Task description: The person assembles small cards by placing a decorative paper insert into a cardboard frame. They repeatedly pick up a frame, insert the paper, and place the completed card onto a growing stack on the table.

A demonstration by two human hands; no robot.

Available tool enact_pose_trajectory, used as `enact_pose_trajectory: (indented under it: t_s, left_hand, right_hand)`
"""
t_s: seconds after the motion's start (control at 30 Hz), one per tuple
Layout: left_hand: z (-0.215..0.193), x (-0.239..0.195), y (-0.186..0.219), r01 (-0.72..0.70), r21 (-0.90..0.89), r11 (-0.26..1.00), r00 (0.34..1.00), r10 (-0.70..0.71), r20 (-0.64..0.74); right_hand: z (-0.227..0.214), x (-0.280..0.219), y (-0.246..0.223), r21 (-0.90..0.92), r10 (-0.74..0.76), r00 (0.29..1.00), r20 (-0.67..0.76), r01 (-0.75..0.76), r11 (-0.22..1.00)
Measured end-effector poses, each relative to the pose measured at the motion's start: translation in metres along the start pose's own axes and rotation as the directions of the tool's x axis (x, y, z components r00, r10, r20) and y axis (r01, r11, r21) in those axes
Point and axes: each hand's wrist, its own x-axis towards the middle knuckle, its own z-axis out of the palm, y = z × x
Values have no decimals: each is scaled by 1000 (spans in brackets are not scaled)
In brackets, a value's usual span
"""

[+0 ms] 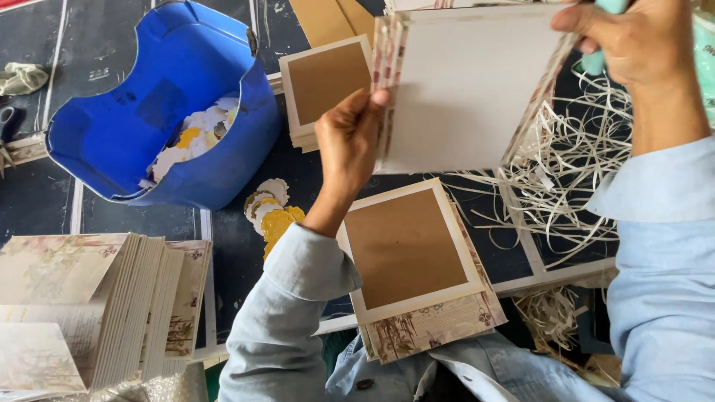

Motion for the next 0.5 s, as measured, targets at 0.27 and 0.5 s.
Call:
enact_pose_trajectory:
  t_s: [0.27, 0.5]
  left_hand:
    - [-71, -6, -26, -17, -197, 980, 907, -68, -415]
    - [-45, -39, -17, -34, 206, 978, 921, 111, -374]
  right_hand:
    - [-45, 9, 123, -47, 329, 916, -231, -349, 936]
    - [21, -28, 13, -739, -336, 930, 151, 332, 586]
